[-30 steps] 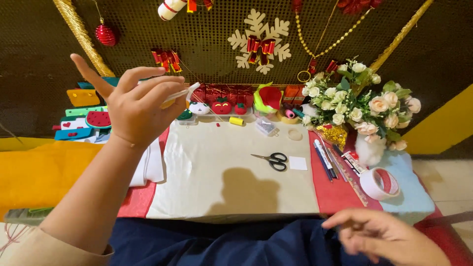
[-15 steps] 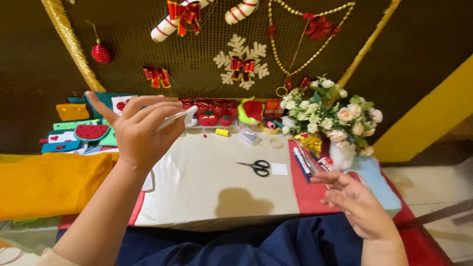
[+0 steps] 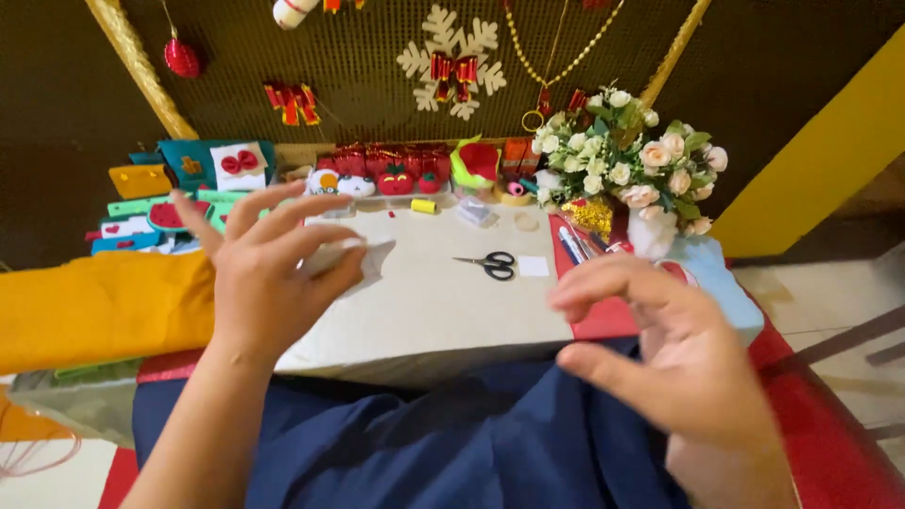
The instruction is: Sewing two pieces of felt together to create a decorative fried egg using a needle and thread.
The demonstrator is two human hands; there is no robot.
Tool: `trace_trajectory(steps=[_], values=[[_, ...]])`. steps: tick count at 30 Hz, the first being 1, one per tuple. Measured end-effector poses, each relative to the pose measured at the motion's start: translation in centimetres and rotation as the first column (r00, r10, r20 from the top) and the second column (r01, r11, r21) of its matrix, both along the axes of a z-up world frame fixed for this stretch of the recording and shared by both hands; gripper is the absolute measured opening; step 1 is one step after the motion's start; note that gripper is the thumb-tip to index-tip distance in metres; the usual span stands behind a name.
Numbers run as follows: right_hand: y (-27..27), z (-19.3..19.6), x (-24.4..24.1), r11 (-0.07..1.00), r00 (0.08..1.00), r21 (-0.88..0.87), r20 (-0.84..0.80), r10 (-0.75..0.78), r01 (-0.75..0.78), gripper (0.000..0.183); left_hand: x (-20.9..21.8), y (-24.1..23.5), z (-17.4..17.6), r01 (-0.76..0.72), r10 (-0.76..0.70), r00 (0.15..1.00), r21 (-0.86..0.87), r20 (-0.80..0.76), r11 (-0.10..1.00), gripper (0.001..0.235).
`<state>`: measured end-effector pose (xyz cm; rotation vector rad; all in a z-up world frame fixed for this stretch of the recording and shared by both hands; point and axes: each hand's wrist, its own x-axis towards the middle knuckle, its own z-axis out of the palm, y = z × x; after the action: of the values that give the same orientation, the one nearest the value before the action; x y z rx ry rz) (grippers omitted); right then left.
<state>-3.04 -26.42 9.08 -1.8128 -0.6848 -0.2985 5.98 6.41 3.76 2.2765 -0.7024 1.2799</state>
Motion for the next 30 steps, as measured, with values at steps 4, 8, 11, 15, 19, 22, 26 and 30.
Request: trace_trajectory(steps=[4,8,11,15,19,22,26,30], values=[[4.0,-0.8,-0.6,0.998,0.989,0.040,0.134,-0.057,0.052,0.017,-1.2,0.0,-0.8,-0.100,0.095,0.994,-0.129,-0.047,0.987,0.015],[6.5,-2.8,0.1,0.996,0.991,0.008,0.100,-0.092,0.091,0.010,-2.0,-1.3,-1.4,-0.166,0.084,0.968,-0.352,-0.236,0.921,0.009],[7.4,-4.5,0.9,0.994,0.989,0.034,0.101,-0.103,0.100,0.010,-2.5,-2.6,-1.0,-0.158,0.051,0.956,-0.358,-0.291,0.920,0.008],[8.2,-5.4,1.8,0.983,0.984,0.073,0.050,-0.170,0.166,0.009,-2.8,-3.5,-1.2,-0.165,0.023,0.930,-0.361,-0.368,0.918,0.003],[8.5,-5.9,2.3,0.977,0.977,0.023,0.027,-0.211,0.211,0.013,-2.7,-4.1,-2.0,-0.113,-0.017,0.935,-0.341,-0.355,0.933,0.004],[8.9,-6.2,2.5,0.974,0.974,0.003,-0.008,-0.226,0.226,0.013,-2.9,-4.6,-2.6,-0.083,-0.035,0.937,-0.320,-0.346,0.944,0.006],[9.3,-6.5,3.1,0.945,0.944,-0.032,0.063,-0.323,0.325,0.018,-3.1,-5.4,-2.8,-0.019,-0.065,0.960,-0.299,-0.271,0.954,0.010],[9.5,-7.6,3.3,0.913,0.916,-0.075,0.057,-0.396,0.400,0.016,-3.3,-5.9,-3.2,-0.008,-0.062,0.966,-0.271,-0.249,0.963,0.011]])
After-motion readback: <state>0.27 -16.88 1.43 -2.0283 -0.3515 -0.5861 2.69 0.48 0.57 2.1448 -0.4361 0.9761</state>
